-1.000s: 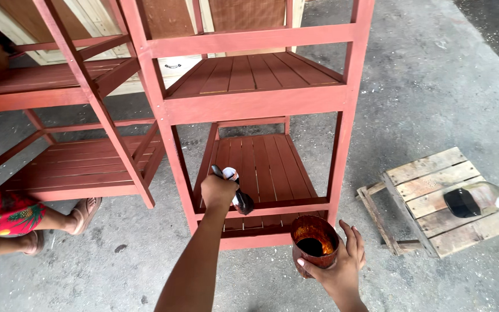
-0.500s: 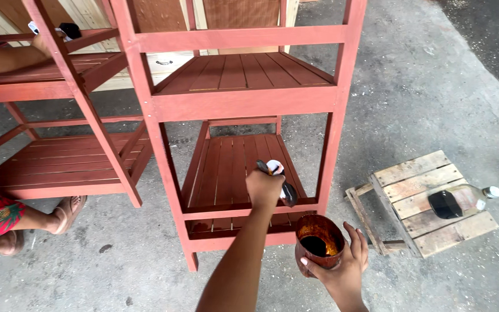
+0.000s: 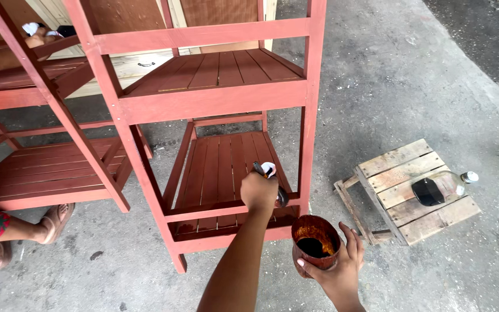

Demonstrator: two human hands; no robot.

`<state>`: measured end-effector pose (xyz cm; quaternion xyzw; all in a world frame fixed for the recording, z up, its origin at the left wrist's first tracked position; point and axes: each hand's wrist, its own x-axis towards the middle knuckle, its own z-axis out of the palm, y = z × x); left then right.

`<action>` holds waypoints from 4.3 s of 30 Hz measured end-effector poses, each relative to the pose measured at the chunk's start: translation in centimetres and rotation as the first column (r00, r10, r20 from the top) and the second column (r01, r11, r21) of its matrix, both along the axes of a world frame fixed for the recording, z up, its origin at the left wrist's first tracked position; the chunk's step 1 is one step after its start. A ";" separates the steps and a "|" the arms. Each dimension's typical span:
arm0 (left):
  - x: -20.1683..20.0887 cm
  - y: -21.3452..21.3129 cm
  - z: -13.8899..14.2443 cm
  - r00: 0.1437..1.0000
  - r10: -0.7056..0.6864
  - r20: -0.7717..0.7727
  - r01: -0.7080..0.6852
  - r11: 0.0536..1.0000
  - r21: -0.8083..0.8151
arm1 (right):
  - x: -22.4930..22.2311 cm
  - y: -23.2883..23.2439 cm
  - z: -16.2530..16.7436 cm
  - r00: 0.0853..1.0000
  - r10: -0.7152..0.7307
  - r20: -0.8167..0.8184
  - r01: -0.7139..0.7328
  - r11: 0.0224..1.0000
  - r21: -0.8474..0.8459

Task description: The person wipes wood stain onto a pink-painted wooden shelf unit using a cloth, holding a can of stain in the other hand. They reposition and rotate the shelf unit to reach different sides and shelves, working the stain into the slats and frame.

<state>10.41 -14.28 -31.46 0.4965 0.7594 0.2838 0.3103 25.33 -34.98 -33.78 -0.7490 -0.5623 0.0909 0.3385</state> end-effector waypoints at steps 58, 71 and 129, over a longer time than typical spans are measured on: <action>3.8 -1.7 -0.3 0.964 0.101 0.244 -0.108 0.994 0.014 | 0.7 1.4 -0.1 0.992 0.129 0.001 -0.129 0.991 0.026; -8.3 -2.5 -1.2 0.983 0.163 0.079 -0.176 0.966 0.190 | -3.1 2.0 -1.2 0.985 0.170 0.005 -0.170 0.985 -0.028; -16.7 4.2 9.4 -0.112 -0.346 -0.932 0.608 0.717 -0.340 | -5.5 9.1 7.7 0.960 0.273 -0.055 -0.266 0.957 0.117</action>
